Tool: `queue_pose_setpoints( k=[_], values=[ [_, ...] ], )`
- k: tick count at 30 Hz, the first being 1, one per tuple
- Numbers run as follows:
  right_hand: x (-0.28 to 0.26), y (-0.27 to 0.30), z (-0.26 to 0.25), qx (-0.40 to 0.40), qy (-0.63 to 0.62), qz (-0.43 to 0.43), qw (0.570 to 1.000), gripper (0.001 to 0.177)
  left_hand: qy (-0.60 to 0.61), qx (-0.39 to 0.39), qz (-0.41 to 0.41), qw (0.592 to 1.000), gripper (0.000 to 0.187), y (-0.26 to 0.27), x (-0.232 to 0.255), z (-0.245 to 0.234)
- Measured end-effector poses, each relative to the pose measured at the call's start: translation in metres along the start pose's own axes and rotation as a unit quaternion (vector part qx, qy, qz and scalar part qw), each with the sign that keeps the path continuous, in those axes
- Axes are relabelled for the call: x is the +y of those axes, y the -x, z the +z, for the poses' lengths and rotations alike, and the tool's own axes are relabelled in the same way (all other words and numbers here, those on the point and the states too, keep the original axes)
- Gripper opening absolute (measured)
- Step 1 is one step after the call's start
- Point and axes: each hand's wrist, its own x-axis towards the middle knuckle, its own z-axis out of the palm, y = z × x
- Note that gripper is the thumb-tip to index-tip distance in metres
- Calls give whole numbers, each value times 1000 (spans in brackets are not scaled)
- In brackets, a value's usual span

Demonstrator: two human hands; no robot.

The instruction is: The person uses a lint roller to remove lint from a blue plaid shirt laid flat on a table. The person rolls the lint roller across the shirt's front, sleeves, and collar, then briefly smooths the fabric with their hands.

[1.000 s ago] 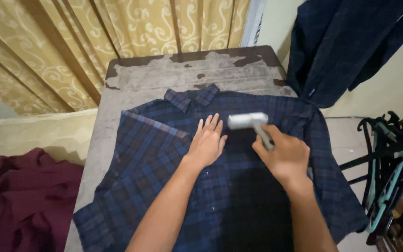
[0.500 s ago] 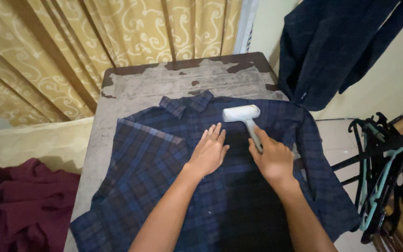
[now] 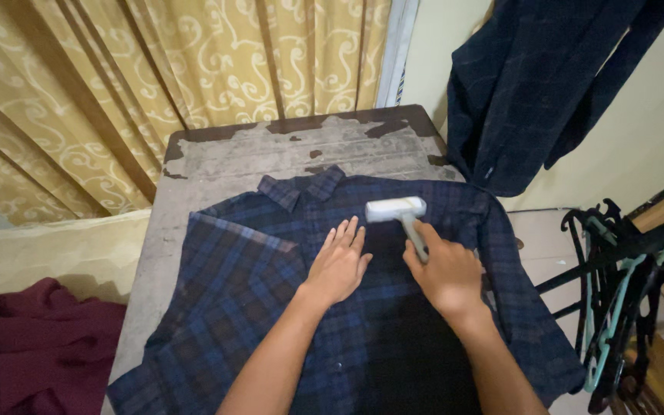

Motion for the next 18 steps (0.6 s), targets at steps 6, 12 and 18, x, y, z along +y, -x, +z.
queue_pose_setpoints(
  k=[6, 12, 18],
  values=[
    [7, -12, 30, 39, -1, -25, 999, 36, -8, 1, 8, 1000, 58, 1, 1, -1],
    [16, 7, 25, 159, -49, -61, 984, 28, -8, -6, 1, 1000, 57, 1, 1, -2],
    [16, 0, 38, 108, -36, -52, 992, 36, -11, -8, -1, 1000, 57, 1, 2, -3]
  ],
)
